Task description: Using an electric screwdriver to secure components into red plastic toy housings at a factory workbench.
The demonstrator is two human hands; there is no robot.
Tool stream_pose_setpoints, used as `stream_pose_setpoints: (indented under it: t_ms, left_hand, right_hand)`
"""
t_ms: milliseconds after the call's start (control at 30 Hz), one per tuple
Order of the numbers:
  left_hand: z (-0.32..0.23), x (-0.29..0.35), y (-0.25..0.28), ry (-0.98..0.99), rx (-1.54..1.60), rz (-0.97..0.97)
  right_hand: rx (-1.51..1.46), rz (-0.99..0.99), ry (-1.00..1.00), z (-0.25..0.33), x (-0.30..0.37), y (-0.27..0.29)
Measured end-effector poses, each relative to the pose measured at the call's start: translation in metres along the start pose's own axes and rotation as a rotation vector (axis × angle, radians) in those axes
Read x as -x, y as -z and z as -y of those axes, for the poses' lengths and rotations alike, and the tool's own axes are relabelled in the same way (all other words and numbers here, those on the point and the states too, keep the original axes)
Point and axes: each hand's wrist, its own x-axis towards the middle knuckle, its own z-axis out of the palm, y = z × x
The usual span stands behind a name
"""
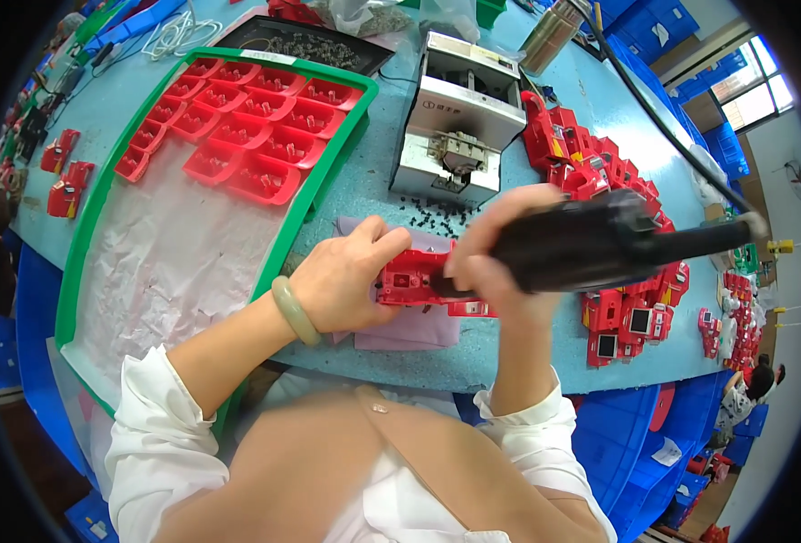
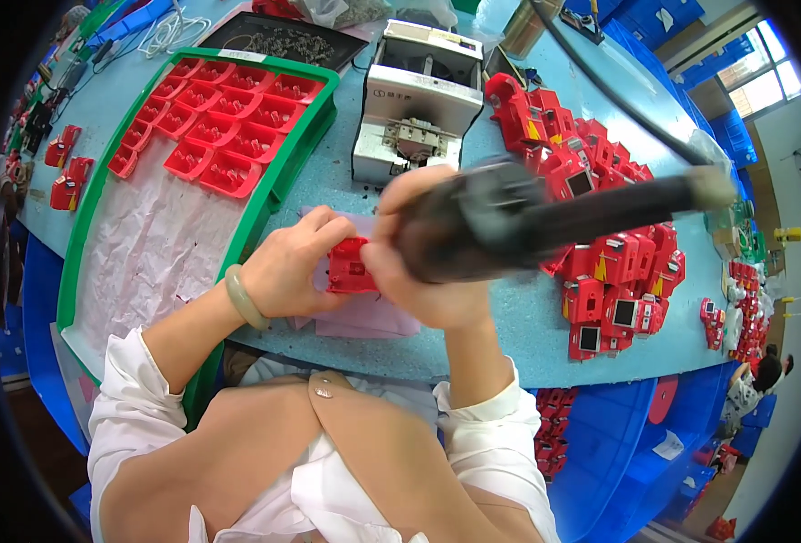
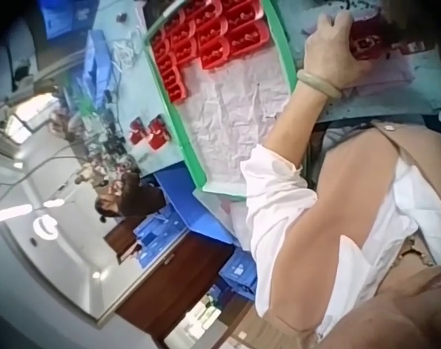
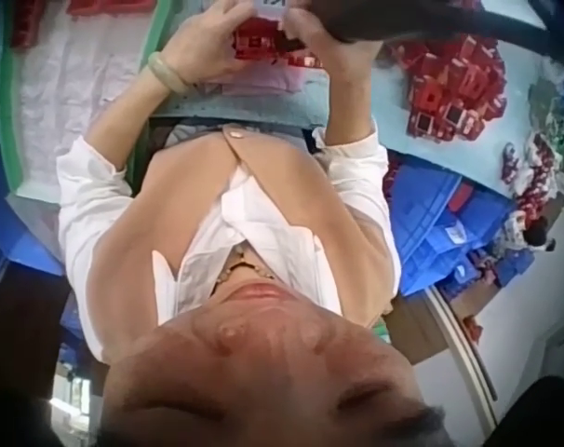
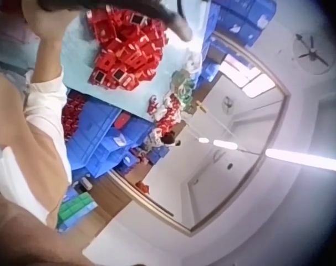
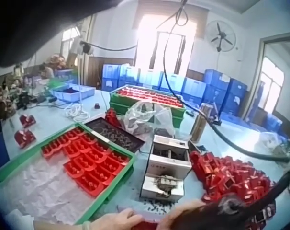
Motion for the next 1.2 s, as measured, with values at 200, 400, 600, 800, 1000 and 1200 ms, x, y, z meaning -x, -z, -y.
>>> stream_pose_setpoints:
  t_ms: [200, 400, 600, 800, 1000, 1200]
  left_hand:
    - [-0.003, 0.004, 0.001, 0.020, 0.058, 0.017]
    - [-0.010, 0.000, 0.007, 0.028, 0.079, 0.014]
    - [0.002, 0.005, 0.000, 0.037, 0.086, 0.013]
    - [0.009, 0.009, -0.004, 0.024, 0.073, -0.006]
    - [0.008, 0.011, -0.005, 0.028, 0.062, 0.019]
    - [0.008, 0.009, -0.005, 0.014, 0.072, 0.033]
  right_hand:
    - [-0.130, -0.220, 0.415, 0.015, -0.065, 0.014]
    - [0.158, -0.295, 0.302, -0.016, -0.094, 0.012]
    - [0.088, -0.180, 0.157, -0.004, -0.074, 0.007]
    - [-0.040, -0.151, 0.127, 0.032, -0.024, -0.024]
    - [0.151, -0.110, 0.106, -0.003, 0.002, -0.020]
    - [0.220, -0.073, 0.096, -0.024, 0.007, -0.019]
